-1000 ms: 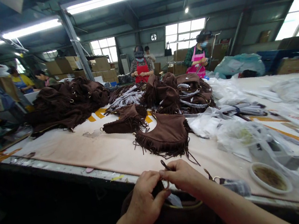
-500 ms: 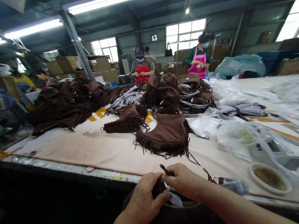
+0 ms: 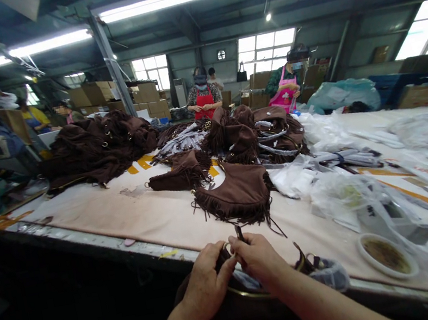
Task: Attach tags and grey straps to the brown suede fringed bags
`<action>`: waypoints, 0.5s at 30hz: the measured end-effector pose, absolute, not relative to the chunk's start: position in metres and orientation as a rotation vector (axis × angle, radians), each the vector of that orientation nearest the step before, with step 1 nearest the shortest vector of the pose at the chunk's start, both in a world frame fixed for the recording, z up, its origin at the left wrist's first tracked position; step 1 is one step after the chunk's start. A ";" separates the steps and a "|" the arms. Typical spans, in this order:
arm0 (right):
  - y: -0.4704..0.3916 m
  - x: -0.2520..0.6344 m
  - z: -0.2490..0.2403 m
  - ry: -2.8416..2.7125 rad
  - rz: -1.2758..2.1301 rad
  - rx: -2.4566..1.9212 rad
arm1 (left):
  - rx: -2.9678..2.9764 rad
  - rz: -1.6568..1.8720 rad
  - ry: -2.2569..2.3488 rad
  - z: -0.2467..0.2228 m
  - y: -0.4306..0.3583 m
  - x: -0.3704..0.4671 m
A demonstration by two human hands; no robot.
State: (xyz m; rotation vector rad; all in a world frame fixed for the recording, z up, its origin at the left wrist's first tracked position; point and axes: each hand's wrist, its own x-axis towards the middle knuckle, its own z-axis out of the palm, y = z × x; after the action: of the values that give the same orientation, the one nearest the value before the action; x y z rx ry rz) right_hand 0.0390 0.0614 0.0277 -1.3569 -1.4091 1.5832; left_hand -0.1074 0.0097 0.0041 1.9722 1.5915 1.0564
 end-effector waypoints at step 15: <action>0.064 0.039 0.038 -1.549 1.560 -1.392 | 2.059 1.211 1.462 0.004 0.003 -0.109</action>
State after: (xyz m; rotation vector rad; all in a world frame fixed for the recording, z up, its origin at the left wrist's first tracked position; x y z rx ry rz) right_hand 0.0386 0.0643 0.0380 -1.3923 -1.5491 1.5596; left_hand -0.1091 0.0031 0.0035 2.0592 1.4623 1.2114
